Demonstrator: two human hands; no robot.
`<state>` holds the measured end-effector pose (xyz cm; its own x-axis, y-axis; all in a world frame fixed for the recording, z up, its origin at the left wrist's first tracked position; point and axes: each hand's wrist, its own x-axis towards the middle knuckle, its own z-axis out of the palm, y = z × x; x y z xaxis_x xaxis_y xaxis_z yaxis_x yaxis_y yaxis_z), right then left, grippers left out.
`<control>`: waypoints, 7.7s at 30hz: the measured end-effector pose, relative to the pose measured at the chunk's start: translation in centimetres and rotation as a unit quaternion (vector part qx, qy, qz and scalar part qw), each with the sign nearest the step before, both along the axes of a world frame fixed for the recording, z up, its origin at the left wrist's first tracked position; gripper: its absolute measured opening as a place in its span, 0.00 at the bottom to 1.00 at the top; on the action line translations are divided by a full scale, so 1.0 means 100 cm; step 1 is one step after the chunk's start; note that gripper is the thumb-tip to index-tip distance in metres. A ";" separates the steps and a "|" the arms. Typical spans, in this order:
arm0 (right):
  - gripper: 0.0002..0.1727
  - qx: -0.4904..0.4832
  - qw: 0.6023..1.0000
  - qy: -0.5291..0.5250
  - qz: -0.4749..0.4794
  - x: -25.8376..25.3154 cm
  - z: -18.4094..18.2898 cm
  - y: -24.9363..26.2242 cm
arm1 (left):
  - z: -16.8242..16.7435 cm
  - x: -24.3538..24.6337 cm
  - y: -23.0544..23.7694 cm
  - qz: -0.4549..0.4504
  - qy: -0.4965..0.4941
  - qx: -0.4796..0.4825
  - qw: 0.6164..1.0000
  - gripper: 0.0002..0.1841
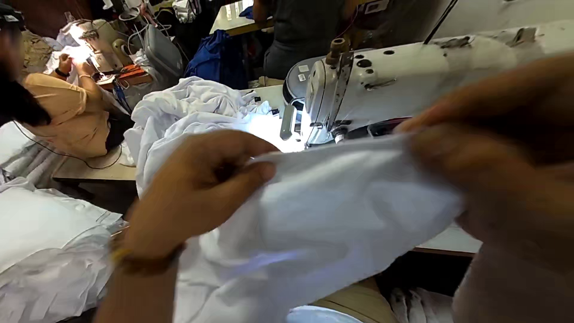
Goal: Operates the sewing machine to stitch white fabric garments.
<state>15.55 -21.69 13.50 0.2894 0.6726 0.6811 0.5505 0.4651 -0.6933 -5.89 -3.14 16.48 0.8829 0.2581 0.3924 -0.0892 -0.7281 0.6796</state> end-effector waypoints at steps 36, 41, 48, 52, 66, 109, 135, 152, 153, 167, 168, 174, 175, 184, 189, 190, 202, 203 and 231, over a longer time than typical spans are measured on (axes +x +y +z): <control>0.27 -0.223 0.909 -0.335 -0.113 0.065 -0.196 0.040 | -0.217 0.151 0.013 0.169 0.208 0.173 0.948 0.30; 0.27 -0.234 0.905 -0.330 -0.131 0.063 -0.196 0.049 | -0.216 0.160 0.030 0.130 0.202 0.171 0.955 0.30; 0.27 -0.230 0.904 -0.329 -0.144 0.059 -0.196 0.052 | -0.212 0.163 0.038 0.112 0.205 0.173 0.957 0.32; 0.28 -0.231 0.904 -0.323 -0.157 0.053 -0.198 0.054 | -0.214 0.163 0.042 0.094 0.196 0.169 0.961 0.32; 0.31 -0.216 0.906 -0.324 -0.168 0.049 -0.207 0.054 | -0.290 -0.109 -0.061 0.415 0.149 -0.202 0.875 0.34; 0.46 -0.320 0.856 -0.323 -0.246 -0.004 -0.198 0.056 | -0.193 0.135 0.032 0.112 0.298 0.284 0.905 0.30; 0.06 -0.382 0.879 -0.141 -0.248 0.172 -0.126 -0.005 | -0.181 0.103 0.006 0.114 0.126 0.286 0.943 0.25; 0.17 -0.218 0.823 0.525 -0.006 0.061 -0.102 -0.019 | -0.150 0.143 -0.077 0.041 0.018 -0.437 0.898 0.13; 0.16 -0.219 0.818 0.532 0.003 0.056 -0.102 -0.017 | -0.152 0.142 -0.077 0.036 0.008 -0.460 0.887 0.09; 0.06 -0.219 0.865 0.451 -0.004 0.025 -0.125 0.001 | -0.164 0.128 -0.074 0.067 -0.043 -0.576 0.814 0.11; 0.05 -0.221 0.871 0.440 -0.015 0.024 -0.126 0.002 | -0.165 0.128 -0.075 0.070 -0.049 -0.584 0.807 0.07; 0.02 -0.222 0.912 0.337 -0.078 0.022 -0.135 0.003 | -0.161 0.121 -0.079 0.076 -0.030 -0.575 0.814 0.09; 0.02 -0.223 0.916 0.325 -0.082 0.022 -0.136 0.002 | -0.161 0.121 -0.079 0.080 -0.026 -0.574 0.814 0.08; 0.07 -0.257 0.941 0.147 -0.163 0.028 -0.135 -0.004 | -0.161 0.121 -0.079 0.136 0.006 -0.576 0.806 0.06; 0.08 -0.257 0.949 0.041 -0.181 0.035 -0.135 -0.002 | -0.162 0.121 -0.080 0.149 0.012 -0.576 0.803 0.05; 0.08 -0.256 0.949 0.022 -0.183 0.035 -0.135 -0.001 | -0.162 0.121 -0.080 0.150 0.013 -0.576 0.804 0.05; 0.08 -0.252 0.947 -0.074 -0.187 0.037 -0.140 0.006 | -0.171 0.124 -0.076 0.142 -0.003 -0.550 0.823 0.04; 0.08 -0.252 0.947 -0.073 -0.183 0.037 -0.140 0.007 | -0.173 0.124 -0.076 0.140 -0.001 -0.541 0.830 0.04; 0.12 -0.376 0.807 0.443 -0.109 0.084 -0.131 0.075 | -0.224 0.144 0.018 0.093 0.062 0.147 0.983 0.16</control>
